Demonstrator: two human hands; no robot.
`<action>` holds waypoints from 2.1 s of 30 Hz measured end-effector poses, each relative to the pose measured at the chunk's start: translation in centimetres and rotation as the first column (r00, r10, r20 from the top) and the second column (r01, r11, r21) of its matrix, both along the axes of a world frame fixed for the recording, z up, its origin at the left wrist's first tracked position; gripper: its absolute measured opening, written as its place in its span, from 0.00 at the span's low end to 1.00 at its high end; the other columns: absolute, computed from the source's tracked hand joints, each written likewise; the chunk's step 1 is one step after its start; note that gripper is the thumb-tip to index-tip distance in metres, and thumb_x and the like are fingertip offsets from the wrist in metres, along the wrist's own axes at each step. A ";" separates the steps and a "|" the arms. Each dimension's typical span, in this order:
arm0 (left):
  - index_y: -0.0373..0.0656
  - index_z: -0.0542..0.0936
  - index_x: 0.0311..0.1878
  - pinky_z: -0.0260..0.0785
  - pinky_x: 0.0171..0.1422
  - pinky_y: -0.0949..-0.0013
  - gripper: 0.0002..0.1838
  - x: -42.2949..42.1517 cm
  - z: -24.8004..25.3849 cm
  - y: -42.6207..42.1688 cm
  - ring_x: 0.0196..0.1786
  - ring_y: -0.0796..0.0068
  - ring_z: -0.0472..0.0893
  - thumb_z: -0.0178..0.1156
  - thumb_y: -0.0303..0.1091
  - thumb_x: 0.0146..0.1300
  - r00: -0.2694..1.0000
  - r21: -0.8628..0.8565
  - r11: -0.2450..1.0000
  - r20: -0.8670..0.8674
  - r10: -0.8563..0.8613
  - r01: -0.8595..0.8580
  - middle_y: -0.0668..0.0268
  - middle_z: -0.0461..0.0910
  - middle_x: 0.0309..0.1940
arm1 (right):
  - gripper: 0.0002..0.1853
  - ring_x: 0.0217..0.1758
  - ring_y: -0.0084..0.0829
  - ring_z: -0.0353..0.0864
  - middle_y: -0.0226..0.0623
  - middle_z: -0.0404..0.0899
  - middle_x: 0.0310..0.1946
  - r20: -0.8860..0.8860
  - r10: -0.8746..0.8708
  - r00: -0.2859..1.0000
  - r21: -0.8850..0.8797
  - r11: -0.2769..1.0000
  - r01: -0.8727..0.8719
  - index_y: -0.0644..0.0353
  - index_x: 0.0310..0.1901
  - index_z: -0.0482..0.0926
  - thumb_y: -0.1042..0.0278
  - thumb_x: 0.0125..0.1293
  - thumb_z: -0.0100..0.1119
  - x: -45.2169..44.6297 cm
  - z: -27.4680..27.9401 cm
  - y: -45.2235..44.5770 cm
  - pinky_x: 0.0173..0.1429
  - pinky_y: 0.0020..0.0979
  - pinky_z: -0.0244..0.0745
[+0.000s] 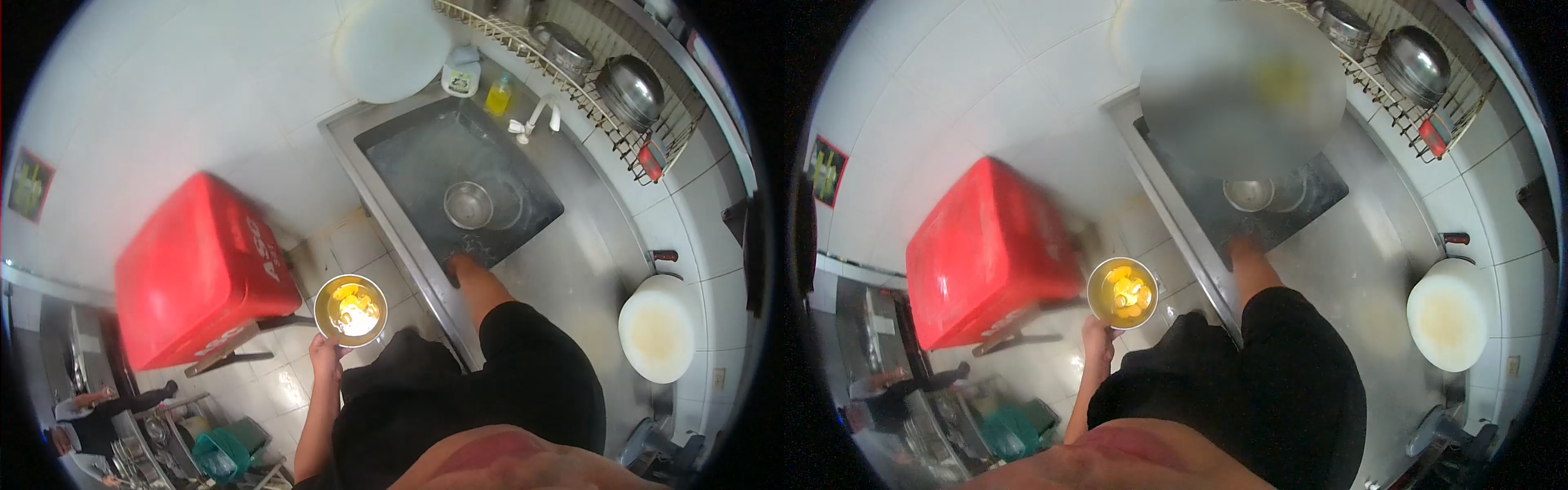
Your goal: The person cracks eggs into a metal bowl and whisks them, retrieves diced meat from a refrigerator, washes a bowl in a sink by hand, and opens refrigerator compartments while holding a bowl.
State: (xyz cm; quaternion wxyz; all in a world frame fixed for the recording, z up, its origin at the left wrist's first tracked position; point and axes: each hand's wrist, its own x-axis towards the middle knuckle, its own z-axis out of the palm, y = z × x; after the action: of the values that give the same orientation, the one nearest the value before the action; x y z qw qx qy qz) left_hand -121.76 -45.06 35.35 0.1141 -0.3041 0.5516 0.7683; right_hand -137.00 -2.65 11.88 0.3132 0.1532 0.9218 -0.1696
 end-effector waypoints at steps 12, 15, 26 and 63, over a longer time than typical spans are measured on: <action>0.39 0.74 0.47 0.81 0.31 0.66 0.12 -7.1 0.2 2.4 0.34 0.67 0.84 0.52 0.22 0.60 0.987 0.108 0.983 -0.082 -0.138 0.147 0.59 0.81 0.39 | 0.31 0.65 0.47 0.69 0.49 0.70 0.62 -0.475 0.115 0.872 0.020 0.993 -0.120 0.54 0.64 0.70 0.65 0.56 0.61 0.8 32.1 3.7 0.69 0.40 0.63; 0.41 0.73 0.49 0.80 0.35 0.65 0.13 -9.2 -1.6 1.6 0.39 0.66 0.83 0.52 0.22 0.60 0.967 0.143 0.957 -0.076 -0.244 0.252 0.61 0.80 0.42 | 0.30 0.61 0.47 0.73 0.50 0.75 0.57 -0.630 -0.019 0.777 0.082 0.992 0.091 0.57 0.62 0.71 0.61 0.57 0.64 6.0 48.2 6.1 0.65 0.41 0.68; 0.40 0.71 0.46 0.80 0.37 0.60 0.12 -11.9 -1.8 -0.4 0.42 0.61 0.82 0.51 0.21 0.58 0.892 0.174 0.876 -0.109 -0.438 0.451 0.58 0.77 0.43 | 0.22 0.43 0.47 0.81 0.52 0.81 0.37 -0.840 0.206 0.501 0.540 0.397 0.742 0.64 0.40 0.81 0.52 0.52 0.64 21.1 77.0 19.4 0.48 0.42 0.75; 0.39 0.75 0.29 0.80 0.27 0.67 0.02 19.1 -7.0 -23.8 0.27 0.72 0.80 0.57 0.22 0.56 0.560 -0.022 0.564 0.090 0.823 -0.826 0.64 0.76 0.26 | 0.16 0.52 0.44 0.74 0.45 0.75 0.48 -0.967 0.254 -0.019 0.078 0.224 -0.971 0.61 0.51 0.76 0.64 0.64 0.60 -2.6 32.4 -59.3 0.57 0.40 0.69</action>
State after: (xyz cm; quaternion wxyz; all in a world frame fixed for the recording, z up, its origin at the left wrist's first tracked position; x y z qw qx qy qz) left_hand -102.65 -68.87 28.34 -0.2295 -0.5594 0.3313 0.7243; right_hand -139.63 -61.91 44.33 -0.1316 -0.5744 0.7283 -0.3497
